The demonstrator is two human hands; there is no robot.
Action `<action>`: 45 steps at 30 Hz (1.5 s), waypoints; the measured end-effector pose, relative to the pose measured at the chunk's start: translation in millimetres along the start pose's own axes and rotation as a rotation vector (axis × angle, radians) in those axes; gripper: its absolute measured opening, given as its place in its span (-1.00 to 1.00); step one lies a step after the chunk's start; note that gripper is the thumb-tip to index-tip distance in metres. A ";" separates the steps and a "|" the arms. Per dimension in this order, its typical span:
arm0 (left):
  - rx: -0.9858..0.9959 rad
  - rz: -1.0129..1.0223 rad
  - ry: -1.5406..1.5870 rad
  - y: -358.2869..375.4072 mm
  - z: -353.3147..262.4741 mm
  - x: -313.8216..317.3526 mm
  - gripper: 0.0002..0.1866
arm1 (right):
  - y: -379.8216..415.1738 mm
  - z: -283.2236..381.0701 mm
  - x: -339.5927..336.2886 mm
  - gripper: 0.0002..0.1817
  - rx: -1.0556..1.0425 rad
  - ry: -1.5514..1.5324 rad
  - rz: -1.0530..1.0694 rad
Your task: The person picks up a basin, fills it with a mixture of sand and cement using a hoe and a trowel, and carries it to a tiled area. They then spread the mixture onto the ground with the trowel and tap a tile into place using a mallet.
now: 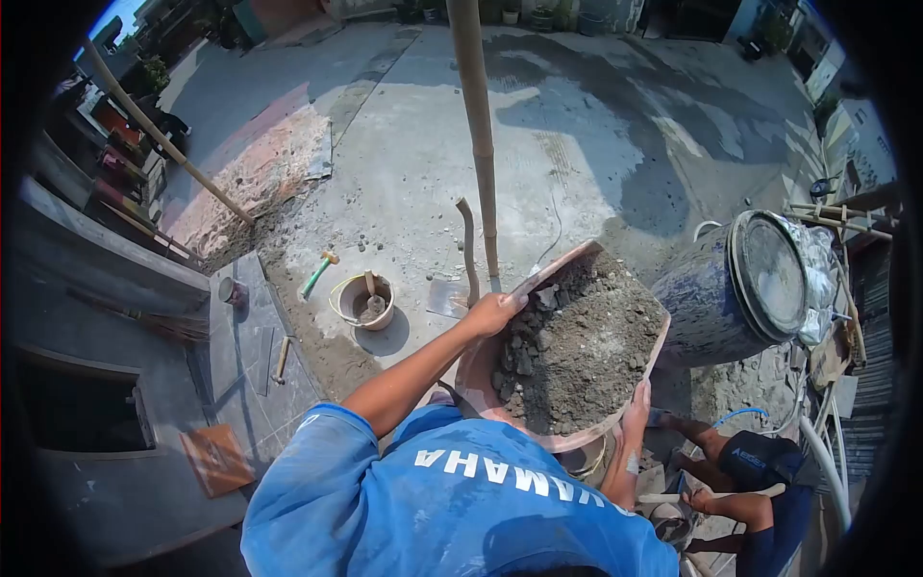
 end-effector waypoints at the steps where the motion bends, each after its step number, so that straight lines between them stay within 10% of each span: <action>1: -0.034 0.034 -0.036 -31.9 4.6 3.0 -0.31 | -30.0 11.3 -0.8 -0.37 -0.065 0.088 0.023; 12: -0.044 -0.025 0.299 -312.9 -57.0 15.2 -0.54 | -315.9 188.9 88.8 -0.31 -0.283 0.481 -0.002; 29: -0.054 0.332 0.409 -899.9 -193.8 86.2 -0.60 | -683.8 428.6 181.2 -0.20 -0.165 0.223 -0.294; 45: 0.133 0.872 0.073 -1287.9 -400.7 456.9 -0.59 | -979.9 564.3 -7.5 -0.31 -0.144 -0.276 -0.682</action>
Point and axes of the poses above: each hand's wrist, its own y-axis away from the middle knuckle, its own x-axis out of the palm, z = x × y, the point moved 8 cm from there along -y, towards the middle knuckle, and after that the axes turned 12 degrees about x, right-handed, at the moved point
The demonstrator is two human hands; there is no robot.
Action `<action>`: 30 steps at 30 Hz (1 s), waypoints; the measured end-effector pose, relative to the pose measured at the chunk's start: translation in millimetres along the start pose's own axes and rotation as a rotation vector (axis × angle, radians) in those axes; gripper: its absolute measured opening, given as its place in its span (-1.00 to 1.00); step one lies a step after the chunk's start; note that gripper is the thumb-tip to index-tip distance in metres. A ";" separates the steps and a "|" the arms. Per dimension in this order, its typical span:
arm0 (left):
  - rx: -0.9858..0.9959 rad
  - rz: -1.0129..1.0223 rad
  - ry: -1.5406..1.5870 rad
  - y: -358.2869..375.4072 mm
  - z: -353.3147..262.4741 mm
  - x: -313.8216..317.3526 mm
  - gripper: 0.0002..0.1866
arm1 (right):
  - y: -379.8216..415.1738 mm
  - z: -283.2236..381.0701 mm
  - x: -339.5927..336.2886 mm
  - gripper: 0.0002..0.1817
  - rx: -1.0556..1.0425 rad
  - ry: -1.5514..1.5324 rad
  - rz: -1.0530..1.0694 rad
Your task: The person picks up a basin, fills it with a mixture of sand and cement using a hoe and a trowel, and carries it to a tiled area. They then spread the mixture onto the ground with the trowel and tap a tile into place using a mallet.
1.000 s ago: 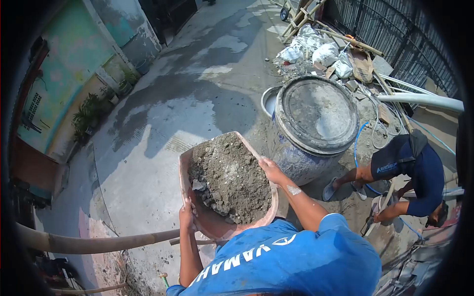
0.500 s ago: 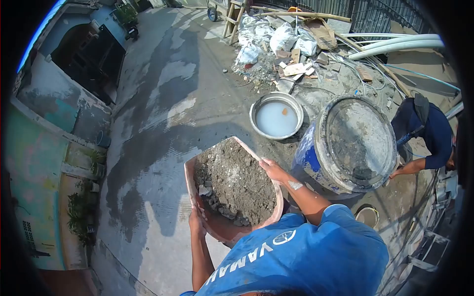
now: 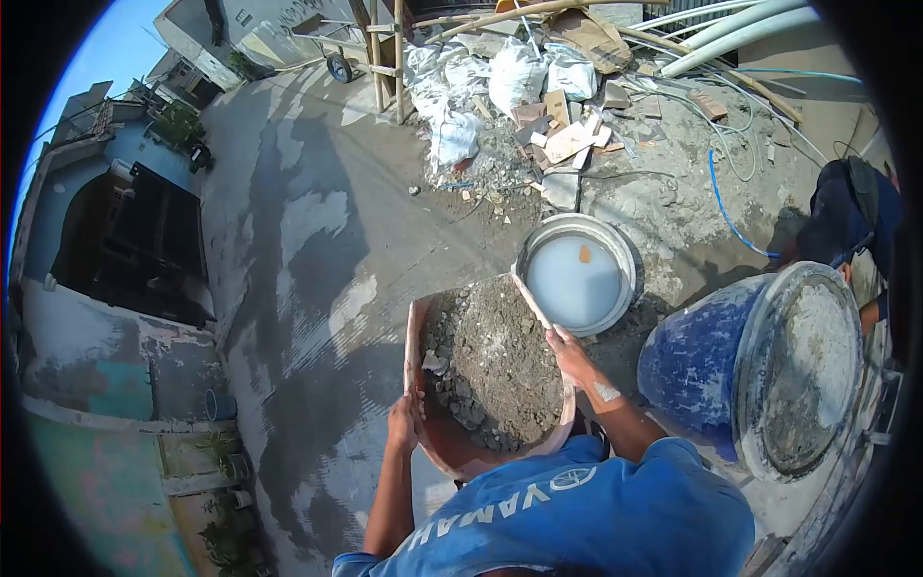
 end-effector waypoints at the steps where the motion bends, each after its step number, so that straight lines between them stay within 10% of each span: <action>1: 0.014 0.050 0.003 -26.6 -16.9 10.9 -0.61 | -8.0 15.5 -4.9 -0.31 0.026 0.026 -0.041; 18: -0.024 0.693 -0.014 -586.7 -64.5 244.7 -0.80 | -371.5 128.5 -123.6 -0.59 0.279 -0.335 -0.465; 23: -0.136 0.940 -0.091 -813.6 -126.1 393.6 -0.80 | -577.3 137.9 -285.1 -0.77 0.271 0.468 -0.409; 25: -0.516 0.905 0.110 -908.1 -159.9 459.8 -0.85 | -690.1 115.4 -399.2 -0.71 -0.013 0.279 -0.408; 27: -0.743 0.685 0.077 -981.0 -170.1 494.3 -0.83 | -697.4 184.7 -380.1 -0.65 0.750 -0.010 -0.575; 30: -0.698 0.694 -0.047 -1065.5 -134.4 508.3 -0.84 | -722.7 217.1 -347.5 -0.68 0.561 -0.414 -0.620</action>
Point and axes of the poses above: each hand's wrist, its own y-axis away from the middle knuckle, its own x-axis out of the palm, z = x × y, the point moved 8 cm from there along -y, towards the middle knuckle, and after that the axes turned 12 degrees about x, right-handed, at the moved point
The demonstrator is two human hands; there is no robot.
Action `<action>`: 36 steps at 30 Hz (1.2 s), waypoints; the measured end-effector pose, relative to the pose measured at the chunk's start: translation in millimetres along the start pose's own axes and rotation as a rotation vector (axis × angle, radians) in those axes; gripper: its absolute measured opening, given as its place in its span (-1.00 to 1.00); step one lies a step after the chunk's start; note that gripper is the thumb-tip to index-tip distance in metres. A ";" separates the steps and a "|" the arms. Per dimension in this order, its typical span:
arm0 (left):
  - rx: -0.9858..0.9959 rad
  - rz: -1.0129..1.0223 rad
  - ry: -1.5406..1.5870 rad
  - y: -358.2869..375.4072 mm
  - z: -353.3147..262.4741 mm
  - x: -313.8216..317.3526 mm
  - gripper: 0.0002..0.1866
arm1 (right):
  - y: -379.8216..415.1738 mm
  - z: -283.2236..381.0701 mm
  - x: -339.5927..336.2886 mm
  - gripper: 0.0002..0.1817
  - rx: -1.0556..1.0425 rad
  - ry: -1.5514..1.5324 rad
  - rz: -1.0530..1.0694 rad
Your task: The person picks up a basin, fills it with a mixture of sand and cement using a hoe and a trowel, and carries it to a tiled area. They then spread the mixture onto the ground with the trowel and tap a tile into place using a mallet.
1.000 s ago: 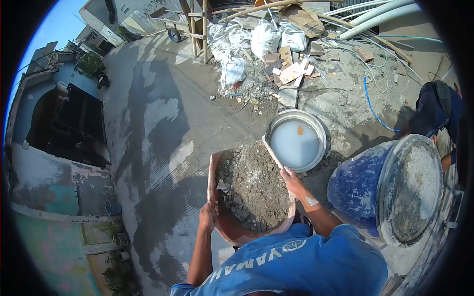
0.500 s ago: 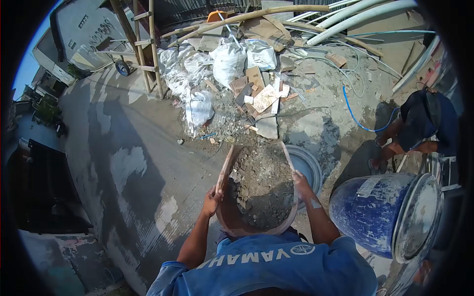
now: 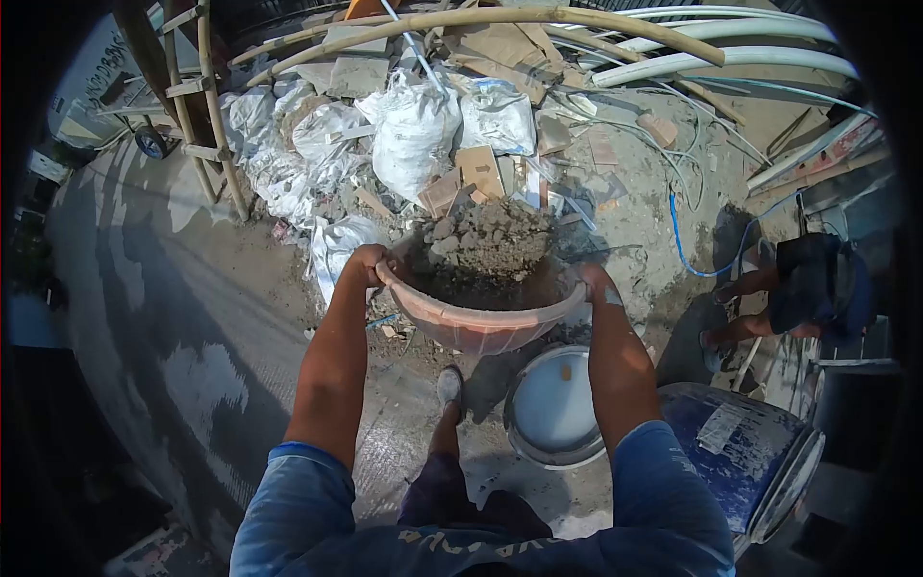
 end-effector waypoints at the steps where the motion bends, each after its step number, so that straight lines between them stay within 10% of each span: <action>1: 0.005 0.063 -0.067 -17.8 8.8 -22.5 -0.84 | 2.2 -11.5 23.0 -0.68 -0.013 -0.088 0.104; 3: 0.061 0.062 -0.178 -26.1 23.9 -47.3 -0.85 | 27.6 -25.2 48.5 -0.69 -0.036 0.425 -0.168; 5: 0.122 -0.115 -0.301 22.3 52.4 -64.6 -0.88 | 58.5 -66.6 85.7 -0.69 -0.629 1.145 -0.259; 7: 0.068 -0.129 -0.263 42.5 109.1 -94.5 -0.86 | 89.9 -133.8 96.3 -0.63 -0.908 1.103 -0.164; 11: 0.086 -0.167 -0.285 126.3 191.2 -116.1 -0.82 | 192.5 -235.3 98.4 -0.68 -0.578 1.030 -0.116; 14: 0.037 -0.173 -0.306 165.2 221.5 -114.7 -0.84 | 186.3 -324.2 74.8 -0.70 -0.193 0.466 0.021; 16: 0.087 -0.135 -0.375 186.3 216.0 -104.2 -0.86 | 240.1 -313.1 74.4 -0.76 0.217 -0.576 0.160; 23: 0.288 0.015 -0.294 247.9 148.4 -48.6 -0.84 | 378.2 -230.0 24.6 -0.65 -0.101 -0.764 0.163; 28: 0.183 0.477 -0.203 334.6 222.8 101.7 -0.79 | 458.6 -439.6 -38.6 -0.64 -0.153 -0.962 -0.139; 33: 0.260 0.659 -0.597 409.3 397.2 228.9 -0.84 | 497.4 -730.1 -17.6 -0.53 -0.168 -1.581 0.070; 36: 0.206 0.877 -0.715 426.7 518.4 297.4 -0.82 | 569.5 -851.7 -5.0 -0.56 -0.045 -1.584 -0.186</action>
Point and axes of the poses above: each hand's wrist, its own y-axis away from the middle knuckle, its own x-axis out of the palm, z = x × y, the point moved 8 cm from there along -y, towards the middle knuckle, and after that the axes turned 12 degrees about x, right-handed, at the moved point
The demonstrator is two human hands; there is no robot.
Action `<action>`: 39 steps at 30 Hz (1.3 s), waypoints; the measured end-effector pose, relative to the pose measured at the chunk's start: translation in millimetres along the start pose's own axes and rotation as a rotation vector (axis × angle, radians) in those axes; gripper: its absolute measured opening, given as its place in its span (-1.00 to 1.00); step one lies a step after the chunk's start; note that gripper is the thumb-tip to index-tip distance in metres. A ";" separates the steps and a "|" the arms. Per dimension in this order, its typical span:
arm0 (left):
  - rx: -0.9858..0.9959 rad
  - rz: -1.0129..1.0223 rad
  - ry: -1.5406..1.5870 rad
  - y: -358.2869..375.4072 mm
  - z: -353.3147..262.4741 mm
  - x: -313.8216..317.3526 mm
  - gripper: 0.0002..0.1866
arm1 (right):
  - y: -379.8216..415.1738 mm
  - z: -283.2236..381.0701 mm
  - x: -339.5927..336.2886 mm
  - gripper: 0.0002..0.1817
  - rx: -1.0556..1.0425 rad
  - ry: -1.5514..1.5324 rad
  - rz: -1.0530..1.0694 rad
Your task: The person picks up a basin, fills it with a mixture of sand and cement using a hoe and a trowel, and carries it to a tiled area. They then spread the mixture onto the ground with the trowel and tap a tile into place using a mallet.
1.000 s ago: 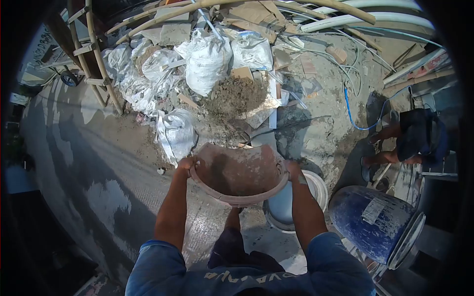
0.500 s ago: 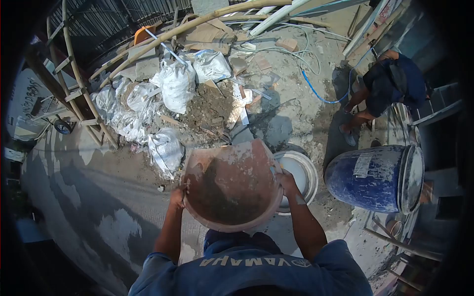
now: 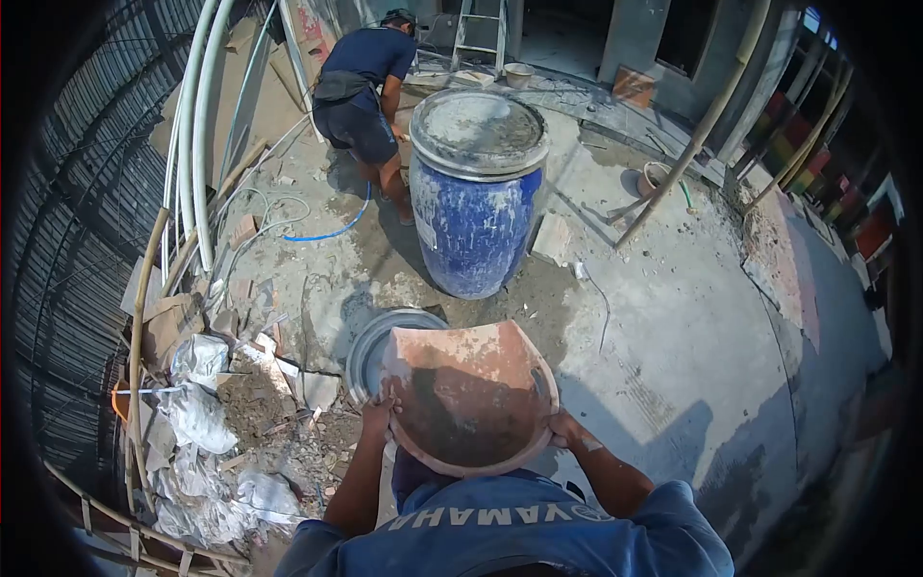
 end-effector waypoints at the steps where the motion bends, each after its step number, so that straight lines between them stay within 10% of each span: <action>1: -0.002 0.092 -0.186 -21.3 24.2 33.8 -0.73 | 19.2 4.4 -35.3 -0.60 -0.132 0.072 -0.063; 3: -0.007 0.221 -0.388 -36.0 45.0 96.8 -0.64 | 63.0 10.5 -70.4 -0.63 -0.264 0.109 -0.151; 5: 0.442 0.280 -0.869 -44.1 21.6 159.2 -0.44 | 132.5 36.7 -71.3 -0.67 -0.443 -0.305 -0.077; 11: 0.199 0.494 -1.251 -77.4 77.1 190.5 -0.29 | 98.1 27.5 -209.6 -0.69 -0.200 -0.778 -0.898; 14: 0.052 0.557 -1.360 -115.2 107.8 171.0 -0.20 | 95.3 50.1 -238.9 -0.69 -0.099 -1.071 -0.878; 16: -0.116 0.594 -1.458 -134.6 147.4 136.3 -0.12 | 88.9 67.3 -263.3 -0.65 -0.140 -1.008 -0.765; 18: -0.235 0.724 -1.444 -150.0 163.1 139.9 -0.12 | 145.7 145.7 -278.8 -0.74 -0.333 0.314 -1.271; 19: -0.374 0.758 -1.410 -162.1 183.7 139.6 -0.16 | 155.3 172.9 -251.4 -0.72 -0.424 1.076 -1.269; 20: -0.347 0.704 -1.435 -158.5 139.6 197.8 -0.21 | 163.0 188.8 -240.6 -0.72 -0.378 1.216 -1.138; 24: -0.292 0.760 -1.041 -157.6 116.0 352.7 -0.35 | 166.3 262.7 -269.4 -0.67 -0.477 1.155 -1.103; 26: -0.216 0.724 -0.866 -142.8 120.9 416.9 -0.36 | 160.7 305.6 -280.8 -0.69 -0.860 1.375 -1.017; 31: -0.140 0.874 -0.883 -109.5 182.4 490.4 -0.39 | 90.0 412.7 -308.7 -0.86 -0.191 1.030 -0.650; 34: -0.135 0.653 -0.930 -127.2 196.1 477.8 -0.39 | 76.0 501.9 -281.2 -0.85 -0.556 1.190 -0.688; 35: -0.100 0.672 -1.052 -136.1 225.1 458.8 -0.38 | 72.6 523.1 -289.9 -0.75 -1.163 1.421 -0.748; 36: -0.400 0.502 -1.004 -137.0 181.8 465.0 -0.39 | 72.8 552.4 -279.7 -0.70 -1.337 1.346 -0.631; 39: -0.455 0.392 -1.126 -133.3 192.8 445.3 -0.40 | -15.0 614.4 -359.1 -0.80 -0.534 0.929 -0.625</action>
Point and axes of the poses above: each hand's wrist, its own y-axis away from the middle knuckle, its own x-axis out of the palm, z = x × y, the point moved 8 cm from there along -y, towards the middle knuckle, and after that the axes turned 12 degrees about x, right-handed, at the moved point
